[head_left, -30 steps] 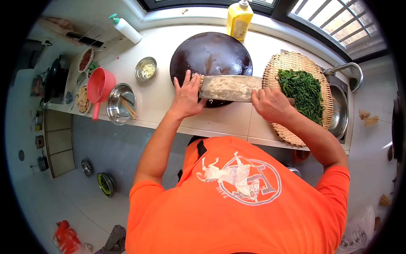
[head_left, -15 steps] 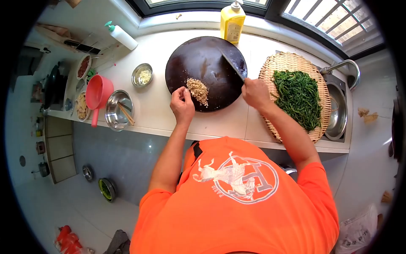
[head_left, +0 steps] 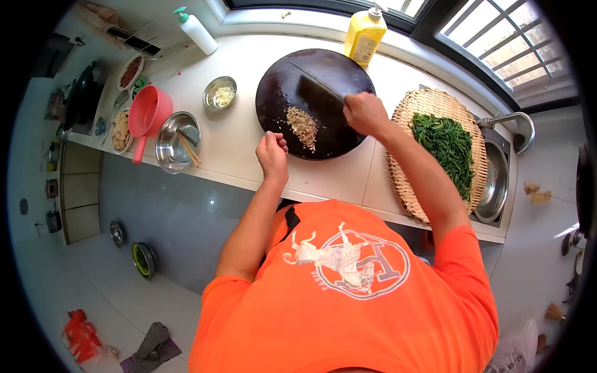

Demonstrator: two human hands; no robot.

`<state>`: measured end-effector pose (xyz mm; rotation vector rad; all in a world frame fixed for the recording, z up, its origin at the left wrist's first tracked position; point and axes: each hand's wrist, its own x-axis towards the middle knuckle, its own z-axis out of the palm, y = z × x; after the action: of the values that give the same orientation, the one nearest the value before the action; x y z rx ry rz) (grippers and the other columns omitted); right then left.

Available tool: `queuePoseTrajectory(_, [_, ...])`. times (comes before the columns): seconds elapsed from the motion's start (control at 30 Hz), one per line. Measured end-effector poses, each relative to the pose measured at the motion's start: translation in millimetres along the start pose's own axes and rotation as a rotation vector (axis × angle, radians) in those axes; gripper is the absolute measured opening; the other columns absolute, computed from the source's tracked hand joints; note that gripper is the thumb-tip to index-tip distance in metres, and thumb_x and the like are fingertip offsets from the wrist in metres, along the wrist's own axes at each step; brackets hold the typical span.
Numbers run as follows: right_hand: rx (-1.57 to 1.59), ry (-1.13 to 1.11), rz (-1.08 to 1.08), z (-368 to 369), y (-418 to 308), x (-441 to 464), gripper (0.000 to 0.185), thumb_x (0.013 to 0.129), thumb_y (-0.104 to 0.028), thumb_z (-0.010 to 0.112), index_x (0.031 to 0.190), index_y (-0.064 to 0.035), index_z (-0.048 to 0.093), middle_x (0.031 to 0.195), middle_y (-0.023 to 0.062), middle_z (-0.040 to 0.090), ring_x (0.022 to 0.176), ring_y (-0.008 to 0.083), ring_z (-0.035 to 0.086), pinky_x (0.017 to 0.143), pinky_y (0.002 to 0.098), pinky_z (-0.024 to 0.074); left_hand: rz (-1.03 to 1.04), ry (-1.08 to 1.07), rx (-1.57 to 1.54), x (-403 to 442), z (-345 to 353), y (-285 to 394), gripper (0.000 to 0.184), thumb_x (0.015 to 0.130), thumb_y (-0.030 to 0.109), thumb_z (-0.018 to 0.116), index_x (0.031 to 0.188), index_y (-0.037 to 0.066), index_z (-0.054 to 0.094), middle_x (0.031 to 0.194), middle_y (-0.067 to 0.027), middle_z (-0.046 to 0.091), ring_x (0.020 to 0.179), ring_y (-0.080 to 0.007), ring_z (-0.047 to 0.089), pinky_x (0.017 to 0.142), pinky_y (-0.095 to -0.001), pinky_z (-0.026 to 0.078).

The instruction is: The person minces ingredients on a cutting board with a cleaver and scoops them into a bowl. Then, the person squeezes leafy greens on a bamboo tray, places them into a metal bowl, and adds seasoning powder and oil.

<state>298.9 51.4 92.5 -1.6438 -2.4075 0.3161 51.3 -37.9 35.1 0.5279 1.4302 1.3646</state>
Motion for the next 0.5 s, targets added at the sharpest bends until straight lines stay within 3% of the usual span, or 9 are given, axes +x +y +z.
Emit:
queuePoseTrajectory(0.17, [-0.070,-0.002,-0.128,15.5,6.3,25.7,0.019,0.089,-0.016,0.058,0.081,-0.0021,0.068,0.075,0.0245,0.069,0.071,0.0443,0.069,0.066,0.0531,0.0549,-0.053,0.043,-0.052,-1.3,-6.9,-0.8,0.031,0.108,0.025,0.047,0.089,0.003,0.059,0.076,-0.0018,0.056,0.065,-0.0109,0.051,0.057,-0.0262,0.044])
queuePoseTrajectory(0.37, [0.009,-0.103,-0.319,20.7,-17.3,-13.7,0.019,0.089,-0.016,0.058,0.077,-0.0023,0.063,0.070,0.0212,0.067,0.067,0.0435,0.067,0.063,0.0525,0.0538,-0.101,0.018,-0.105,2.2,-18.9,-5.2,0.027,0.107,0.023,0.049,0.089,0.005,0.057,0.074,-0.0011,0.053,0.062,-0.0118,0.049,0.056,-0.0281,0.041])
queuePoseTrajectory(0.5, [0.225,-0.003,-0.219,8.8,-13.6,-33.3,0.019,0.088,-0.019,0.062,0.080,-0.0027,0.066,0.069,0.0216,0.065,0.066,0.0432,0.065,0.063,0.0512,0.0524,-0.172,-0.003,-0.144,3.1,-11.0,14.7,0.027,0.104,0.023,0.053,0.081,0.007,0.053,0.070,-0.0004,0.050,0.060,-0.0116,0.046,0.053,-0.0283,0.038])
